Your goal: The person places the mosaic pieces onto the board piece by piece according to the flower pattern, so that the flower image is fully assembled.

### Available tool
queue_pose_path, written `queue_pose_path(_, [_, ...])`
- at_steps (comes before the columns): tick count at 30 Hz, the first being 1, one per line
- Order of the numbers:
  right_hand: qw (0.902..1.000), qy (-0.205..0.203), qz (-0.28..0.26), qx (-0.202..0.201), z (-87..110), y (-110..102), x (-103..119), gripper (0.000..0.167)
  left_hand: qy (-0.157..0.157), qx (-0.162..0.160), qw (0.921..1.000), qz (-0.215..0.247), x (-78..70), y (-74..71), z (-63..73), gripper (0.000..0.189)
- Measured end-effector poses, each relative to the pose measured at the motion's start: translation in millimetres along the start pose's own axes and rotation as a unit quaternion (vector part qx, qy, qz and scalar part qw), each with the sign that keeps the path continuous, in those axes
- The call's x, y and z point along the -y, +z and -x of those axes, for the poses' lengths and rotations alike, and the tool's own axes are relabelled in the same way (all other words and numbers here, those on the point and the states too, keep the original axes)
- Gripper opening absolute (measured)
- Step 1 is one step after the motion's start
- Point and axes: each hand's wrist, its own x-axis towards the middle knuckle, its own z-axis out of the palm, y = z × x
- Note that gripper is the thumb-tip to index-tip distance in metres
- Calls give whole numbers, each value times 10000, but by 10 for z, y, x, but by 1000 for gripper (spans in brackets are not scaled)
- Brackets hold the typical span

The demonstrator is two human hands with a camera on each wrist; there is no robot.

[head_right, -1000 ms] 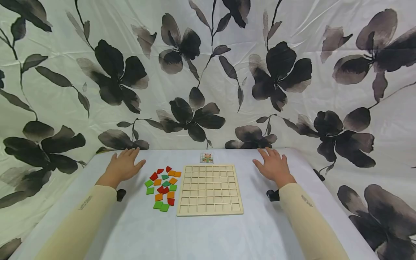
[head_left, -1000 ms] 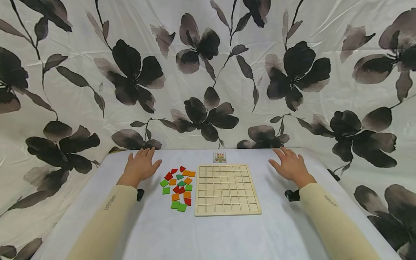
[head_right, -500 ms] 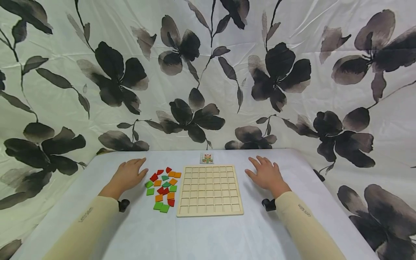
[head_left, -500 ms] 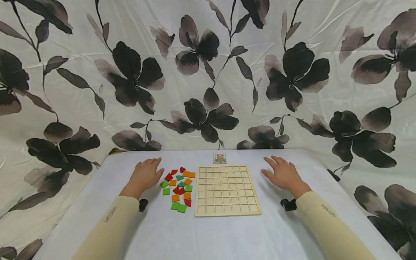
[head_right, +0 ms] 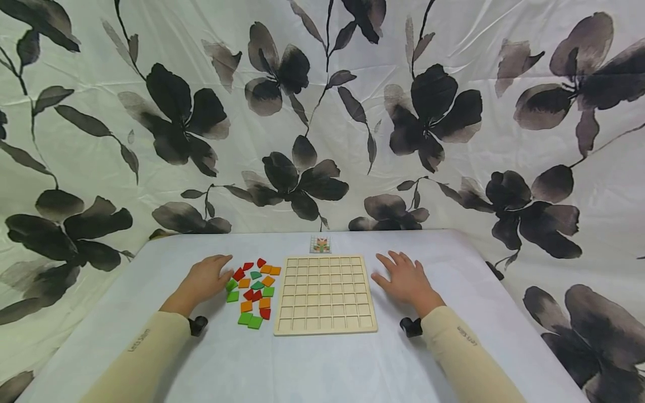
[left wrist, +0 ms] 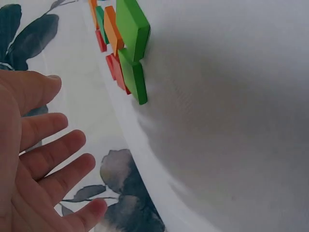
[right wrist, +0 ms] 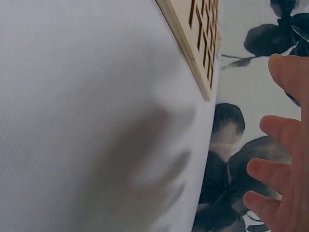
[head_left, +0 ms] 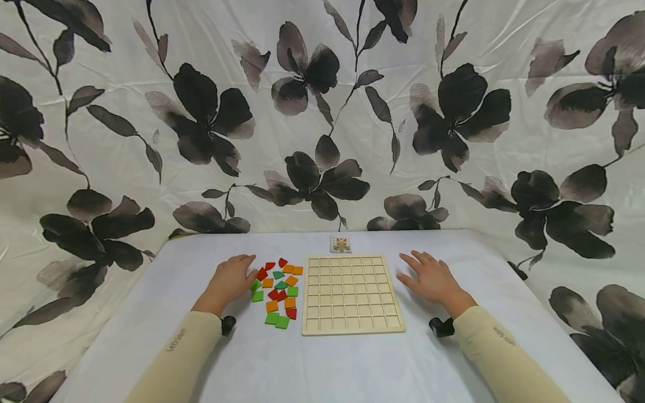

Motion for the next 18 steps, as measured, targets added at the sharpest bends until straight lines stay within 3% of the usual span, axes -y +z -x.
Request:
queue_pose_path(9, [9995,-83,-184,250,16,156,74,60,-196,383,9982,415,-36,70,-21,47])
queue_pose_path(18, [9979,-131,-333,532,55,222,141,61,-365,464,9966,581,-47,126,-51,43])
